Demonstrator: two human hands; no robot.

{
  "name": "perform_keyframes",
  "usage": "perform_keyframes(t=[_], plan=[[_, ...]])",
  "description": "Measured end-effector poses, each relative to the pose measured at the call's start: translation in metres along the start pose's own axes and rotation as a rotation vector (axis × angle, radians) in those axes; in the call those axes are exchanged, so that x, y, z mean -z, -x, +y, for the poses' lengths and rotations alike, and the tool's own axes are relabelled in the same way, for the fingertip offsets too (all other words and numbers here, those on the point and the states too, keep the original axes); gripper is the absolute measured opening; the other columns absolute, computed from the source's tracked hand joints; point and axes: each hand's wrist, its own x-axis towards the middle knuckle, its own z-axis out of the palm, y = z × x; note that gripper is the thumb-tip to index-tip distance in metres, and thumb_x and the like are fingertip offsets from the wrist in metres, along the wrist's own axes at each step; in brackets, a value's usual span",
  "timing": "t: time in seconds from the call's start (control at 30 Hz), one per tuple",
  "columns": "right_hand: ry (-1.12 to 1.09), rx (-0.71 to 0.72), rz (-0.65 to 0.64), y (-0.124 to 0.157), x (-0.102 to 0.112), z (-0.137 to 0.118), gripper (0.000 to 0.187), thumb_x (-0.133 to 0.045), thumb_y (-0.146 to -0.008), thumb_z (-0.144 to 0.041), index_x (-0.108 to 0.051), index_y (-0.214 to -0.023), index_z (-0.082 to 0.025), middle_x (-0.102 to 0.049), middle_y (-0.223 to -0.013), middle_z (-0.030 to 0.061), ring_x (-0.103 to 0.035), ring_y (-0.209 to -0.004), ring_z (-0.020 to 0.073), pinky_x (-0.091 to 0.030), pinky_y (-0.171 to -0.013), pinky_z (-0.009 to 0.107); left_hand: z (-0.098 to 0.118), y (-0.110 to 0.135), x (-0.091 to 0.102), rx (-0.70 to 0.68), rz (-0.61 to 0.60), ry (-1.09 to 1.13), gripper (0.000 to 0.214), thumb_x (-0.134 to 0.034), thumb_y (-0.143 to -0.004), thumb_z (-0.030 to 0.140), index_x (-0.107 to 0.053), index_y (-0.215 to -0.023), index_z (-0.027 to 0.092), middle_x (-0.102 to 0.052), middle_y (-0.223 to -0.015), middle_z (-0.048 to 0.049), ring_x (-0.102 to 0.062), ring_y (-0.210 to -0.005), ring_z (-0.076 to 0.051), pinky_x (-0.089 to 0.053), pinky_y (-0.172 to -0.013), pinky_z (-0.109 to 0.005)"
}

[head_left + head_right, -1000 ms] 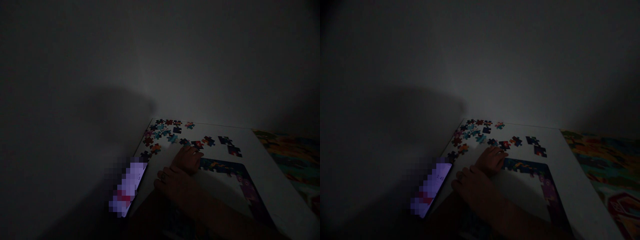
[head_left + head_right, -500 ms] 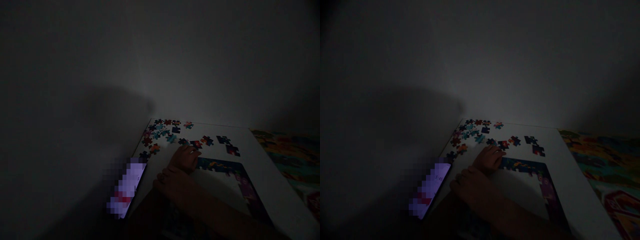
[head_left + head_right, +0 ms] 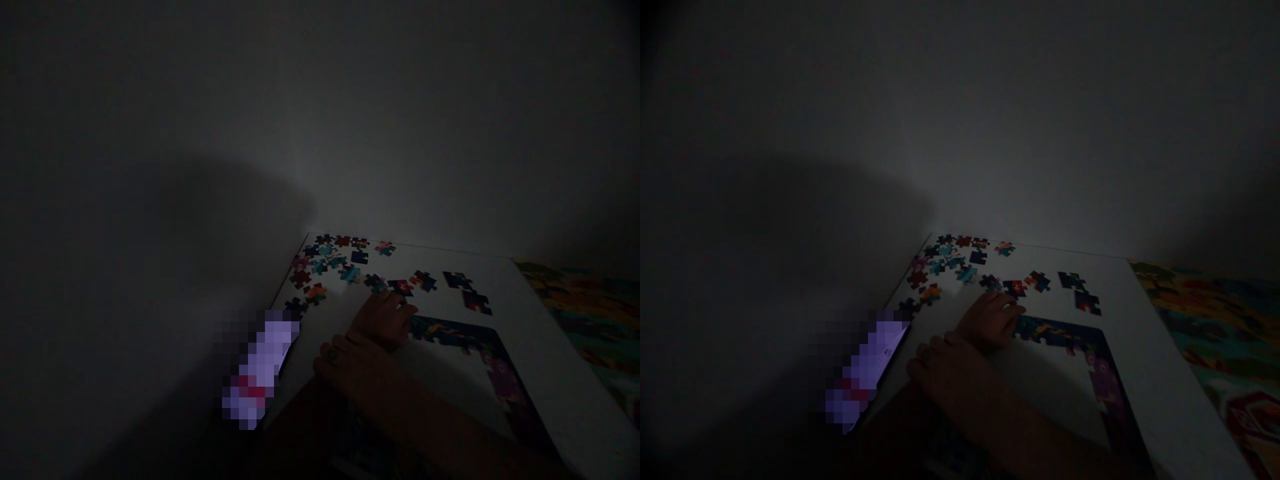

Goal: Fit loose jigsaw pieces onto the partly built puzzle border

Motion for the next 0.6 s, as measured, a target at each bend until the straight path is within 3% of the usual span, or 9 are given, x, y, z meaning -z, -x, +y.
perform_keyframes(t=[0.13,0.3,0.5,0.6], plan=[[0.033,-0.021,-0.003,0.001,0.009,0.001,0.020,-0.060,-0.089,-0.014,-0.064,-0.107,-0.022,-0.071,-0.102,0.0073,-0.064,-0.092,0.0218,-0.050,-0.077,0.036,-0.006,0.002,0.004,-0.017,-0.020,0.038,0.028,-0.049,-0.093,0.017,-0.066,-0.116,0.018,-0.067,-0.112,-0.0087,-0.059,-0.104,-0.022,-0.050,-0.092,-0.039],[0.061,0.058,-0.029,0.001,0.025,0.008,0.015,-0.053,-0.096,-0.018,-0.060,-0.109,-0.016,-0.068,-0.107,0.0078,-0.058,-0.104,0.0200,-0.047,-0.083,0.035,-0.016,0.003,0.002,0.043,0.035,0.031,0.029,-0.046,-0.094,0.016,-0.066,-0.114,0.019,-0.068,-0.111,-0.0082,-0.060,-0.101,-0.022,-0.050,-0.093,-0.039],[0.038,0.057,-0.042,0.006,0.034,0.014,0.019,-0.048,-0.097,-0.012,-0.058,-0.113,-0.014,-0.070,-0.093,0.0037,-0.063,-0.087,0.0181,-0.047,-0.072,0.032,-0.024,0.001,-0.006,-0.016,0.063,0.051,0.031,-0.045,-0.093,0.015,-0.066,-0.114,0.020,-0.068,-0.113,-0.0077,-0.061,-0.103,-0.022,-0.050,-0.095,-0.039],[0.029,0.074,-0.079,0.007,0.039,0.019,0.022,-0.046,-0.097,-0.014,-0.059,-0.115,-0.016,-0.071,-0.093,0.0039,-0.065,-0.089,0.0186,-0.047,-0.075,0.033,-0.034,0.002,-0.008,0.012,0.073,0.026,0.032,-0.044,-0.092,0.016,-0.068,-0.112,0.021,-0.069,-0.111,-0.0081,-0.062,-0.103,-0.022,-0.051,-0.093,-0.039]])
